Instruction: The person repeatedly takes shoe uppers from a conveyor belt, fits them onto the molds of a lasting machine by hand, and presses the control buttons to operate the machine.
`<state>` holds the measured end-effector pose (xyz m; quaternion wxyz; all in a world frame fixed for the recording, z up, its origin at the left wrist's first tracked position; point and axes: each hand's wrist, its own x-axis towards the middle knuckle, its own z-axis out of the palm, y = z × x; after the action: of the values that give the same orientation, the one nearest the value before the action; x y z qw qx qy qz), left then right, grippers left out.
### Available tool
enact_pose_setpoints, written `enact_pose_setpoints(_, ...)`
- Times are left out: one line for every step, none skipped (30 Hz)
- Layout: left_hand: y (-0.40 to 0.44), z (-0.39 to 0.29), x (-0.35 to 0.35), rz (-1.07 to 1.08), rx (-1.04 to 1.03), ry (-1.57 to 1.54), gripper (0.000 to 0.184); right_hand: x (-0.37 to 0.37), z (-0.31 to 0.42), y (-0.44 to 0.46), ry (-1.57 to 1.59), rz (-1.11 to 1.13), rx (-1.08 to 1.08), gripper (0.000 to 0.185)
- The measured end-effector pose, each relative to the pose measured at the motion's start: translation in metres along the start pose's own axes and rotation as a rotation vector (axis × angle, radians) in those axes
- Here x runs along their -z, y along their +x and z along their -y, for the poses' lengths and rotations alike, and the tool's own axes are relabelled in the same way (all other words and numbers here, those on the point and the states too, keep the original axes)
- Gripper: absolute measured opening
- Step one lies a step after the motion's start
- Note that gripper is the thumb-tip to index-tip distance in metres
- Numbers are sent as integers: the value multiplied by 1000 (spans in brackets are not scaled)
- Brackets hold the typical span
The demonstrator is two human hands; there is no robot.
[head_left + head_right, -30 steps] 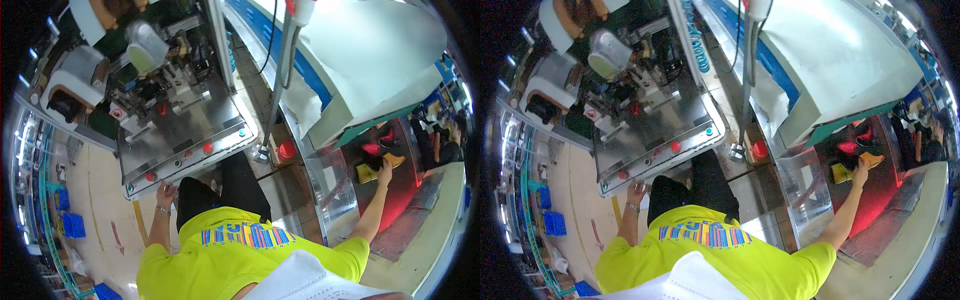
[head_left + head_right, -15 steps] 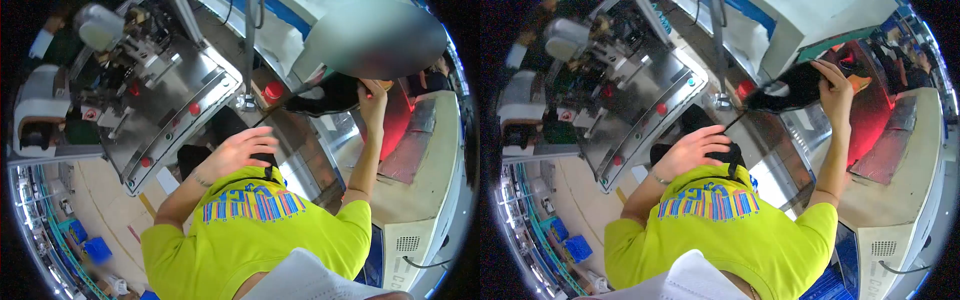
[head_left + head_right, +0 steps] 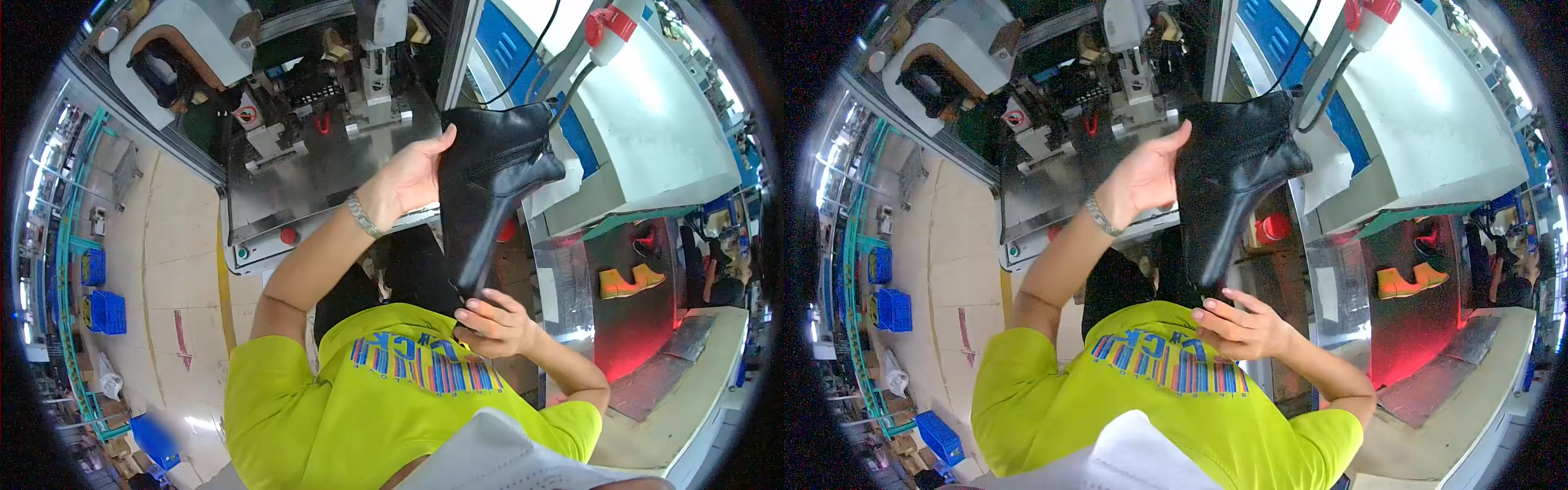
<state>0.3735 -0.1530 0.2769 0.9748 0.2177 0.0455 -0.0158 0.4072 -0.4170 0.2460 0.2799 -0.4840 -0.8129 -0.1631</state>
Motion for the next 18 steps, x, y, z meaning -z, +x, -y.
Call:
enact_pose_setpoints(-3,-10,1,13,22,68,45,-9,-3,-12,49,78,-32,9)
enact_pose_setpoints(-5,-20,6,18,2,149,40,-20,-7,-29,99,154,-69,9)
enact_pose_setpoints(-12,-26,7,3,-67,295,38,-35,-23,-56,284,272,-209,11)
enact_pose_setpoints(-18,-33,8,-9,-136,443,37,-42,-32,-74,21,526,-413,6)
enact_pose_setpoints(-23,-40,8,-18,-207,588,36,-49,-48,-83,112,70,-638,6)
enact_pose_setpoints(-29,-43,3,-14,-244,723,35,-45,-63,-80,38,-6,-803,14)
enact_pose_setpoints(-32,-47,4,53,-245,801,35,-50,-84,-90,23,-82,-953,20)
enact_pose_setpoints(-35,-50,7,117,-244,879,35,-57,-104,-93,225,-299,-1111,28)
enact_pose_setpoints(-37,-52,10,181,-238,956,36,-55,-126,-90,335,-267,-1280,31)
enact_pose_setpoints(-40,-50,14,124,-195,921,39,-43,-132,-52,303,-325,-1064,31)
enact_pose_setpoints(-44,-47,15,155,-154,855,41,-44,-145,-32,564,-348,-1065,25)
enact_pose_setpoints(-47,-43,14,184,-113,788,42,-47,-148,-2,732,-411,-798,24)
enact_pose_setpoints(-51,-40,15,211,-74,720,44,-48,-150,17,1043,-302,-823,38)
enact_pose_setpoints(-54,-37,17,255,-38,671,41,-60,-152,34,1364,-270,-705,55)
enact_pose_setpoints(-58,-36,16,264,-18,661,42,-68,-152,54,1596,-169,-584,67)
enact_pose_setpoints(-63,-37,14,273,-5,652,43,-73,-150,61,1720,-109,-592,64)
enact_pose_setpoints(-68,-40,10,282,2,642,44,-77,-151,67,1842,-37,-598,61)
enact_pose_setpoints(-76,-47,5,216,49,728,47,-78,-156,74,1794,89,-617,56)
